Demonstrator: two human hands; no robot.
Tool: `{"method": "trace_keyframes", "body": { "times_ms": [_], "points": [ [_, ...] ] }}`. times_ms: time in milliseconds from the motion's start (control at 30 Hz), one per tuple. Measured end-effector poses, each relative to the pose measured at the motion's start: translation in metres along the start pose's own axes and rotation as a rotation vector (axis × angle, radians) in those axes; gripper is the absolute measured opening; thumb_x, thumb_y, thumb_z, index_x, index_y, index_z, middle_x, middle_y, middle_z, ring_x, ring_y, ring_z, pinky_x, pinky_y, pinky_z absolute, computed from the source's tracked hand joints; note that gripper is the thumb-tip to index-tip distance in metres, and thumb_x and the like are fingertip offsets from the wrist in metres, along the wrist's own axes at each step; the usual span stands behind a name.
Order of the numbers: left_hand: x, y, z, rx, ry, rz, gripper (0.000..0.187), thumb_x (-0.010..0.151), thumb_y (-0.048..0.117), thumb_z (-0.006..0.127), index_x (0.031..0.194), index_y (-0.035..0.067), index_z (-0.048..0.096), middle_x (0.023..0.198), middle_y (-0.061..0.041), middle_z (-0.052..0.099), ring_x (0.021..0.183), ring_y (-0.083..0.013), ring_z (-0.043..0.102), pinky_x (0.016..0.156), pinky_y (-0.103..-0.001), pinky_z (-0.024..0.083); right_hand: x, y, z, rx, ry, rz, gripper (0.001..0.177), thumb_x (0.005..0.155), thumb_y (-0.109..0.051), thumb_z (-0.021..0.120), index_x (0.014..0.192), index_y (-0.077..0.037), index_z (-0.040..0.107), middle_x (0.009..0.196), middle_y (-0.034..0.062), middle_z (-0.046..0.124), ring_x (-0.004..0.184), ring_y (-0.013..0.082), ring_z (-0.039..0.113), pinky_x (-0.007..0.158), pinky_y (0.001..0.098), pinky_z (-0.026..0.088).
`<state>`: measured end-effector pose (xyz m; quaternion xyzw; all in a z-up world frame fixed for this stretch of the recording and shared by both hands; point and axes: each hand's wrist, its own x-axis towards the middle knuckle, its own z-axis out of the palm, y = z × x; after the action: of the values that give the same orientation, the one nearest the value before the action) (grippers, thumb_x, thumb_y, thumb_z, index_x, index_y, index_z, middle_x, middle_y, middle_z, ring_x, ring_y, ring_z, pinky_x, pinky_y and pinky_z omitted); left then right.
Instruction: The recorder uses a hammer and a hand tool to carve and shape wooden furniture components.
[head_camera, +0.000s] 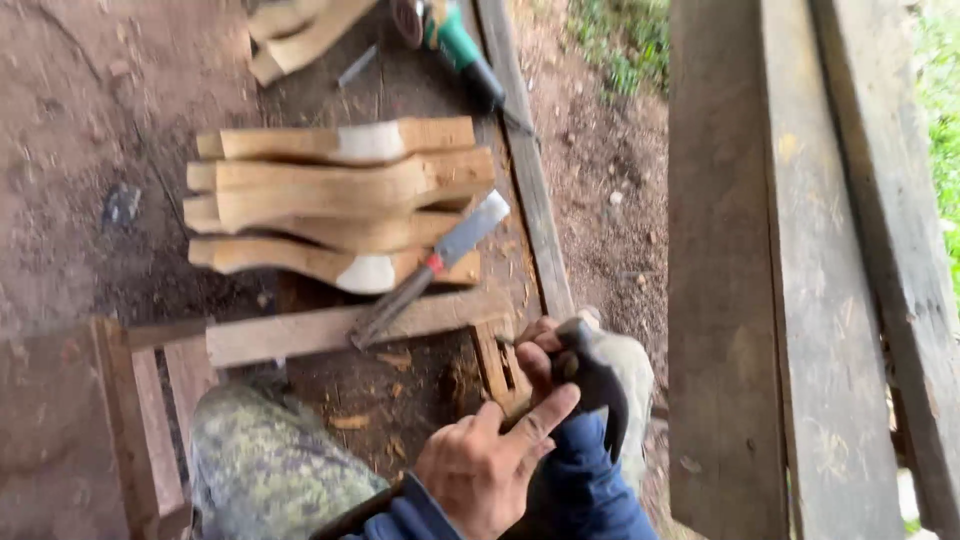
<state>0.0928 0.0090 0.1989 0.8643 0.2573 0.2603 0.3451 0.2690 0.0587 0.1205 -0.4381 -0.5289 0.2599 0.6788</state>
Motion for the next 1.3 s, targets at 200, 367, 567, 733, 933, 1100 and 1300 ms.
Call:
{"method": "trace_keyframes", "body": {
  "times_ms": [200, 367, 567, 733, 933, 1100, 1300],
  "points": [
    [-0.022, 0.015, 0.004, -0.003, 0.09, -0.058, 0.038, 0.091, 0.043, 0.074, 0.124, 0.027, 0.067, 0.066, -0.004, 0.05, 0.051, -0.0169, 0.055, 0.045, -0.036, 0.047, -0.018, 0.005, -0.002, 0.017, 0.02, 0.044, 0.025, 0.1, -0.014, 0.07, 0.083, -0.002, 0.055, 0.074, 0.0083, 0.059, 0.065, 0.0164, 0.055, 0.06, 0.0324, 0.046],
    [0.01, -0.007, -0.015, 0.079, 0.053, -0.049, 0.029, 0.098, 0.048, 0.068, 0.11, 0.022, 0.064, 0.068, -0.006, 0.049, 0.053, -0.0212, 0.056, 0.048, -0.04, 0.048, 0.005, -0.038, 0.016, -0.028, 0.02, 0.114, 0.023, 0.098, -0.015, 0.07, 0.087, -0.002, 0.054, 0.077, 0.0097, 0.062, 0.067, 0.0171, 0.058, 0.061, 0.0333, 0.047],
    [-0.029, 0.028, 0.021, 0.005, 0.014, -0.373, 0.047, 0.087, 0.066, 0.066, 0.102, 0.021, 0.065, 0.062, -0.004, 0.047, 0.051, -0.0166, 0.055, 0.049, -0.037, 0.048, -0.019, 0.001, 0.002, -0.023, 0.023, 0.169, 0.024, 0.096, -0.015, 0.072, 0.083, -0.003, 0.055, 0.075, 0.0086, 0.061, 0.068, 0.0168, 0.056, 0.064, 0.0316, 0.047],
    [0.013, -0.016, -0.017, -0.065, 0.036, -0.235, 0.043, 0.096, 0.044, 0.063, 0.132, 0.021, 0.059, 0.067, -0.008, 0.055, 0.051, -0.0226, 0.061, 0.049, -0.04, 0.054, -0.044, 0.045, -0.013, -0.009, 0.012, 0.106, 0.028, 0.096, -0.015, 0.072, 0.078, -0.005, 0.053, 0.071, 0.0044, 0.057, 0.066, 0.0143, 0.054, 0.067, 0.0309, 0.047],
    [-0.003, -0.01, -0.037, -0.164, 0.028, -0.361, 0.049, 0.098, 0.033, 0.063, 0.146, 0.023, 0.062, 0.073, -0.011, 0.066, 0.059, -0.0288, 0.068, 0.055, -0.04, 0.055, -0.036, -0.01, -0.016, -0.249, -0.126, 0.26, 0.01, 0.088, -0.006, 0.073, 0.095, -0.001, 0.067, 0.082, 0.0051, 0.058, 0.076, 0.0175, 0.055, 0.068, 0.0327, 0.046],
    [-0.084, -0.118, 0.019, -0.241, 0.014, -0.602, 0.053, 0.102, 0.029, 0.059, 0.154, 0.022, 0.049, 0.129, -0.01, 0.073, 0.089, -0.0279, 0.078, 0.078, -0.034, 0.057, -0.079, -0.019, -0.033, -0.155, -0.135, 0.085, 0.025, 0.093, -0.012, 0.079, 0.105, 0.001, 0.061, 0.097, 0.0092, 0.07, 0.097, 0.0242, 0.067, 0.094, 0.0446, 0.054],
    [-0.17, -0.183, 0.059, -0.39, -0.179, -1.182, 0.068, 0.093, 0.022, 0.063, 0.156, 0.027, 0.039, 0.119, -0.012, 0.081, 0.092, -0.0196, 0.08, 0.083, -0.029, 0.055, -0.057, -0.028, -0.022, -0.107, -0.108, 0.157, 0.023, 0.093, -0.023, 0.076, 0.089, -0.007, 0.06, 0.095, 0.0088, 0.067, 0.102, 0.0296, 0.068, 0.106, 0.0542, 0.047]
  ]
}}
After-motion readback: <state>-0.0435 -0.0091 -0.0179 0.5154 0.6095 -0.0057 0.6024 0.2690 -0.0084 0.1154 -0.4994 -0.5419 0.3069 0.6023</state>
